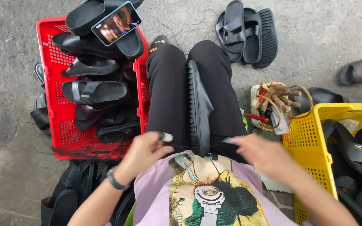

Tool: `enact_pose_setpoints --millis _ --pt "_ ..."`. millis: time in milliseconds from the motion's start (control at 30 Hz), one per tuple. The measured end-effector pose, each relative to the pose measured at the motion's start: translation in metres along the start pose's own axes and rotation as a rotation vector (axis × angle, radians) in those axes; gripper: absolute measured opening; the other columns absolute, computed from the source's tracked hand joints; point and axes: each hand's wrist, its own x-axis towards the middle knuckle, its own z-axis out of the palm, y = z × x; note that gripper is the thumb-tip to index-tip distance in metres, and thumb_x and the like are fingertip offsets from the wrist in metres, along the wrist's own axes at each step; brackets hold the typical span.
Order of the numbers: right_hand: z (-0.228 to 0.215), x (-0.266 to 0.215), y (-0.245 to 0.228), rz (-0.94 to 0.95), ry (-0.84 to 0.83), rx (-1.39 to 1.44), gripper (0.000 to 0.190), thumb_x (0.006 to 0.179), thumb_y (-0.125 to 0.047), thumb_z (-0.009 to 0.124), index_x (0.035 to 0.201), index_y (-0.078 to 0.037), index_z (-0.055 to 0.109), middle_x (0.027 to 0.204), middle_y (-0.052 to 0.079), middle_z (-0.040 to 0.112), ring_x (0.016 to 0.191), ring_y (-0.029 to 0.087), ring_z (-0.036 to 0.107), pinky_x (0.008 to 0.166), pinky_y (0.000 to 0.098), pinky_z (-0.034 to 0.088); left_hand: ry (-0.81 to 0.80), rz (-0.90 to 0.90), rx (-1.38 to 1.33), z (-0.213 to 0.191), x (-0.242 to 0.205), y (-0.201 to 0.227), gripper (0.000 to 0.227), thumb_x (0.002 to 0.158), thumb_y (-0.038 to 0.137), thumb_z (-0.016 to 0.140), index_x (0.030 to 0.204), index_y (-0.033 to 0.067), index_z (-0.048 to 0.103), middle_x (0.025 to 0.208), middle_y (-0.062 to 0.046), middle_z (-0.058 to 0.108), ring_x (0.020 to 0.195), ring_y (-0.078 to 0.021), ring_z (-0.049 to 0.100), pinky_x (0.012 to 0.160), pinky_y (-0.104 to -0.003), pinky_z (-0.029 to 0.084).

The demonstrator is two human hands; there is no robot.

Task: Hand-stitching the sole of a black sandal using a needle and thread.

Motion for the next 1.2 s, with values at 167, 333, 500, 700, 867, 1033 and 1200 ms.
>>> enact_pose_setpoints --millis 167,333,500,700,867,1033,1200 --pt "0.027 0.019 -0.037 -0.679 0.339 -0.448 0.043 0.096 -0.024 0.039 0.137 -0.032 0.047 0.083 -0.008 0.048 0.050 0.006 0.049 0.050 0.0204 0.047 0.141 -0.151 0.837 -0.034 -0.012 -0.082 0.023 0.075 0.038 0.070 0.071 0.0177 0.061 0.068 -0.004 0.056 0.067 -0.0287 0.058 0.058 -0.044 0.043" --pt "0.020 0.024 -0.045 -0.760 0.350 -0.468 0.049 0.094 -0.020 0.037 0.140 -0.034 0.043 0.080 -0.004 0.044 0.052 0.011 0.051 0.051 0.0192 0.045 0.337 -0.028 1.178 -0.030 -0.003 -0.047 0.019 0.085 0.009 0.062 0.103 0.0089 0.067 0.133 -0.018 0.055 0.131 -0.0415 0.041 0.110 -0.051 0.026" --pt "0.019 0.026 -0.046 -0.769 0.344 -0.531 0.051 0.092 -0.019 0.039 0.141 -0.035 0.040 0.081 -0.006 0.046 0.055 0.012 0.054 0.049 0.0255 0.047 0.158 0.345 0.004 0.030 0.006 0.005 0.040 0.075 0.001 0.070 0.113 -0.0050 0.062 0.128 -0.026 0.054 0.122 -0.0457 0.049 0.103 -0.049 0.039" --pt "0.014 0.025 -0.050 -0.792 0.337 -0.600 0.048 0.091 -0.018 0.038 0.137 -0.032 0.043 0.080 -0.002 0.043 0.052 0.013 0.050 0.049 0.0227 0.045 0.039 0.259 0.021 0.063 0.012 0.006 0.049 0.071 0.028 0.083 0.092 -0.0084 0.060 0.120 -0.020 0.053 0.114 -0.0374 0.058 0.091 -0.040 0.053" --pt "0.008 0.016 -0.072 -0.763 0.305 -0.694 0.051 0.077 -0.016 0.054 0.127 -0.014 0.055 0.077 0.003 0.045 0.052 0.012 0.048 0.044 0.0237 0.042 0.060 0.217 -0.148 0.058 0.016 0.011 0.055 0.060 0.013 0.084 0.103 -0.0072 0.058 0.121 -0.014 0.051 0.101 -0.0290 0.060 0.085 -0.032 0.051" --pt "0.042 0.030 -0.068 -0.731 0.357 -0.728 0.043 0.075 -0.018 0.056 0.117 -0.008 0.054 0.086 0.006 0.049 0.054 0.014 0.054 0.046 0.0249 0.044 0.092 0.226 -0.188 0.069 0.017 -0.001 0.056 0.058 0.012 0.084 0.104 -0.0068 0.059 0.122 -0.016 0.052 0.102 -0.0301 0.059 0.088 -0.033 0.050" --pt "0.052 0.031 -0.068 -0.677 0.369 -0.413 0.025 0.082 -0.020 0.064 0.101 -0.006 0.056 0.090 0.006 0.059 0.060 0.021 0.063 0.049 0.0306 0.047 0.086 0.181 -0.015 0.058 0.006 0.006 0.044 0.065 0.026 0.083 0.084 -0.0031 0.056 0.114 -0.014 0.045 0.085 -0.0272 0.055 0.073 -0.032 0.049"
